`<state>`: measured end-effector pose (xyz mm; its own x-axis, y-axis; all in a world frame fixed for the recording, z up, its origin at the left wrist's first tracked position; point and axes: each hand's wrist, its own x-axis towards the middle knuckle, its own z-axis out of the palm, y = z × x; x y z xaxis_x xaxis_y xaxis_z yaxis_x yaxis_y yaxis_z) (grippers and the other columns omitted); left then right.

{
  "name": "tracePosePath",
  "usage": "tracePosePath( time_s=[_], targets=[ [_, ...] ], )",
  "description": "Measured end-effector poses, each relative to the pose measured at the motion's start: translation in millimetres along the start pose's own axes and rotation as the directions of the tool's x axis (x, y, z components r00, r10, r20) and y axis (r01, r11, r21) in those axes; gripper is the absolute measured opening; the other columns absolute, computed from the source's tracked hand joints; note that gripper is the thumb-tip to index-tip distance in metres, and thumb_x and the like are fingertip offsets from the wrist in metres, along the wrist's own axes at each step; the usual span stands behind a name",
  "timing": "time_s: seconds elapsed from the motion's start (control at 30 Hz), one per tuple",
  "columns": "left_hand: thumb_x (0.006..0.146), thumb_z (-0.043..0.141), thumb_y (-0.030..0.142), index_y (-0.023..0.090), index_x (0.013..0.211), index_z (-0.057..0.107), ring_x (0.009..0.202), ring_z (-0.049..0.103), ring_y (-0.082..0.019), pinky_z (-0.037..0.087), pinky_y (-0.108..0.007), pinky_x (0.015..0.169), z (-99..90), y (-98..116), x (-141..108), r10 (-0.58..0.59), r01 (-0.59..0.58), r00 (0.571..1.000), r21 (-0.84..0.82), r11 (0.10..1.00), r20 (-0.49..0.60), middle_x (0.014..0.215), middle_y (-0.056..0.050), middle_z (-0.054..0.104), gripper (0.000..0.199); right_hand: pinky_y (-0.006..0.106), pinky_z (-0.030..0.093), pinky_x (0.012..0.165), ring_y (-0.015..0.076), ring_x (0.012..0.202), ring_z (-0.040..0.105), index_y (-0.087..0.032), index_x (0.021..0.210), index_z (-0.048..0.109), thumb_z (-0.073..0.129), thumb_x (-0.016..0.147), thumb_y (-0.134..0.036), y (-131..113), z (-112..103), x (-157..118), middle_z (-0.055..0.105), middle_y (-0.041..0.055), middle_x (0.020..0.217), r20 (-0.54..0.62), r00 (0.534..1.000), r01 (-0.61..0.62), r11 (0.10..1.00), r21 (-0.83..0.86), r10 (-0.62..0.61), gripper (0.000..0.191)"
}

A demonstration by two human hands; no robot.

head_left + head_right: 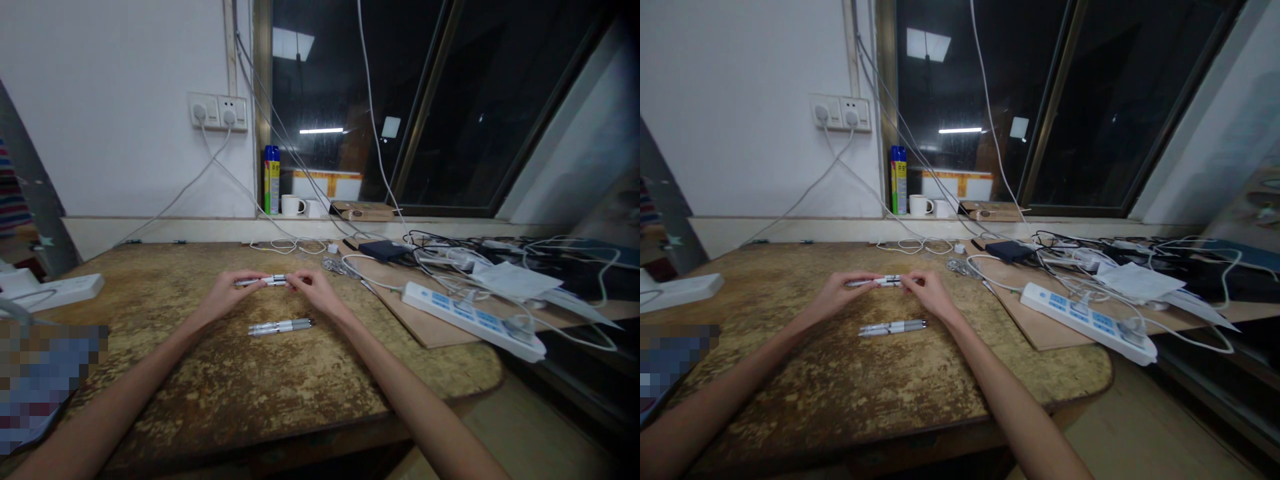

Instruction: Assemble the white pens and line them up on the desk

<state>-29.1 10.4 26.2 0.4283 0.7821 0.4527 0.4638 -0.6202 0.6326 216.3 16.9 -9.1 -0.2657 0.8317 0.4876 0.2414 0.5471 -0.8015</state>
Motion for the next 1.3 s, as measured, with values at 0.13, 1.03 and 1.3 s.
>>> tracePosePath(
  time_s=[0.13,1.03,1.3],
  targets=[
    [0.089,0.063,0.050,0.023,0.112,0.078,0.108,0.069,-0.026,0.049,-0.037,0.100,0.6,-0.6,-0.4,-0.017,0.018,1.000,-0.020,1.000,0.010,0.116,-0.006,0.076,0.038,0.028,0.045,0.073,0.0174,0.076,0.061,-0.017,0.081,0.073,0.063,0.089,-0.048,1.6,0.1,0.7,0.072,0.0040,0.081,-0.040,0.999,0.029,1.000,-0.009,-0.029,0.034],
    [0.086,0.064,0.055,0.023,0.109,0.079,0.107,0.069,-0.028,0.050,-0.038,0.098,3.0,-10.0,-1.3,-0.021,0.021,1.000,0.002,1.000,-0.004,0.114,-0.007,0.077,0.042,0.029,0.048,0.072,0.0186,0.077,0.065,-0.016,0.082,0.075,0.066,0.087,-0.043,2.0,3.6,-3.9,0.073,0.0061,0.083,-0.010,0.999,0.034,0.999,0.015,-0.034,0.028],
    [0.086,0.064,0.052,0.023,0.109,0.079,0.102,0.071,-0.027,0.052,-0.036,0.092,3.0,-7.9,-1.4,-0.019,0.019,1.000,-0.009,1.000,0.012,0.112,-0.007,0.077,0.040,0.027,0.045,0.071,0.0176,0.077,0.063,-0.016,0.083,0.075,0.065,0.088,-0.040,0.1,2.9,-2.9,0.071,0.0052,0.082,-0.060,0.997,0.039,0.998,-0.050,-0.042,0.026]
  ],
)
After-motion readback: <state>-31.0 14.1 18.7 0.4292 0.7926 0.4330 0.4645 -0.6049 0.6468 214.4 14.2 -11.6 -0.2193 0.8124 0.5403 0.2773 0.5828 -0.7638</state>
